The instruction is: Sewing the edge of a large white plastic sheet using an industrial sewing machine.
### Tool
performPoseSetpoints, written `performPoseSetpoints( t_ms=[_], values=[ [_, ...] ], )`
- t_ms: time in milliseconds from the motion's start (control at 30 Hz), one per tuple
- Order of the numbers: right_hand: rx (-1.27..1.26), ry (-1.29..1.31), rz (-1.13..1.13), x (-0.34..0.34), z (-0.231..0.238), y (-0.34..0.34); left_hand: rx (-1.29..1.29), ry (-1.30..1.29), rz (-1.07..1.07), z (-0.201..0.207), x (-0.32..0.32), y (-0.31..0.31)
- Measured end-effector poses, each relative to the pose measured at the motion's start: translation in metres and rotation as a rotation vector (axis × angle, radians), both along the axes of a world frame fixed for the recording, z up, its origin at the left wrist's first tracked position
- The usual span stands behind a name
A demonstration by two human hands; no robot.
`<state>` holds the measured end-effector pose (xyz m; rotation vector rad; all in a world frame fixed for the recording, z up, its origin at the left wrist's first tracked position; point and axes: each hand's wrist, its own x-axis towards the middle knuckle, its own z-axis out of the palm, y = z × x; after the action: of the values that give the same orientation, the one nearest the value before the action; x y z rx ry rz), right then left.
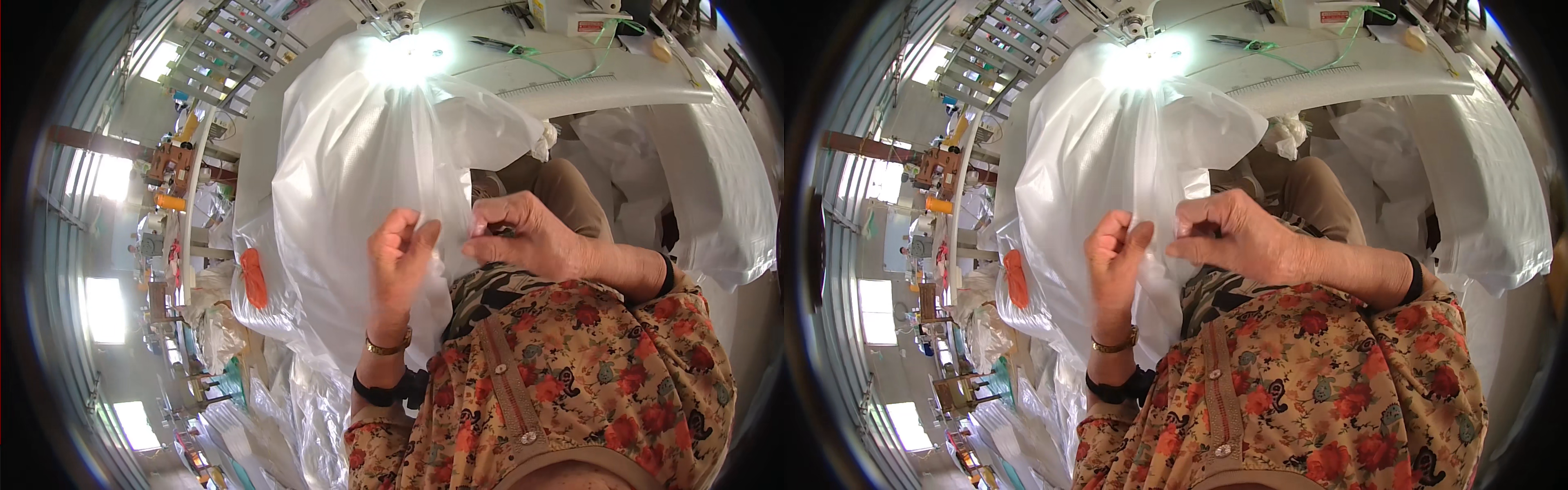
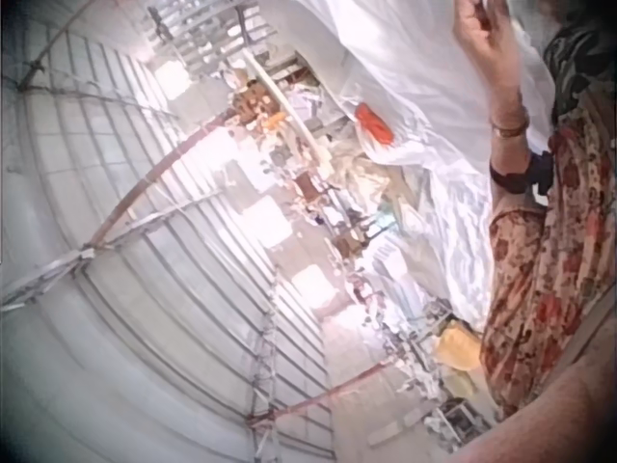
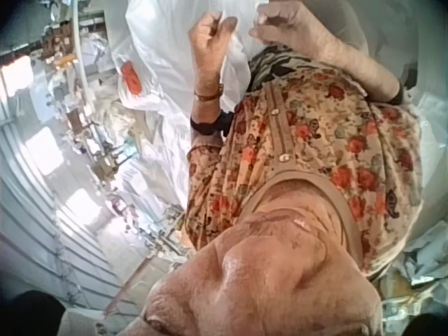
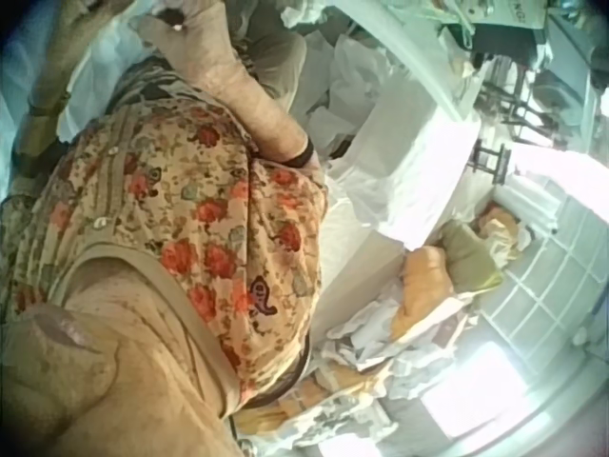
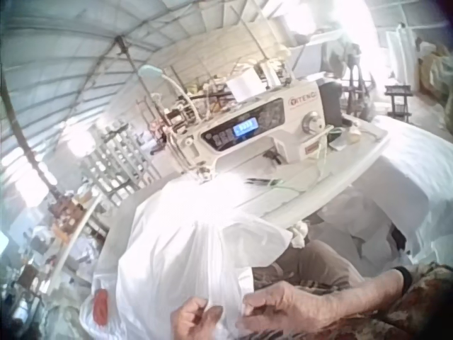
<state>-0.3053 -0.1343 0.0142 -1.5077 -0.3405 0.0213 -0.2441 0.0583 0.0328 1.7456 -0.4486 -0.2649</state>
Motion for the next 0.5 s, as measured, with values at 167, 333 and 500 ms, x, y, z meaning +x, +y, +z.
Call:
performPoseSetpoints(
  t_ms=[167,333,500],
  values=[
    [-0.583,-0.495,-0.064,-0.009,0.009,0.015,0.074,-0.023,-0.116,-0.019,-0.005,0.000],
    [-0.740,-0.558,0.016,-0.007,-0.002,0.025,-0.020,0.053,-0.091,-0.017,-0.008,-0.005],
    [-0.840,-0.895,0.035,0.000,-0.008,0.028,-0.100,-0.028,-0.078,-0.024,-0.003,-0.007]
  ],
)
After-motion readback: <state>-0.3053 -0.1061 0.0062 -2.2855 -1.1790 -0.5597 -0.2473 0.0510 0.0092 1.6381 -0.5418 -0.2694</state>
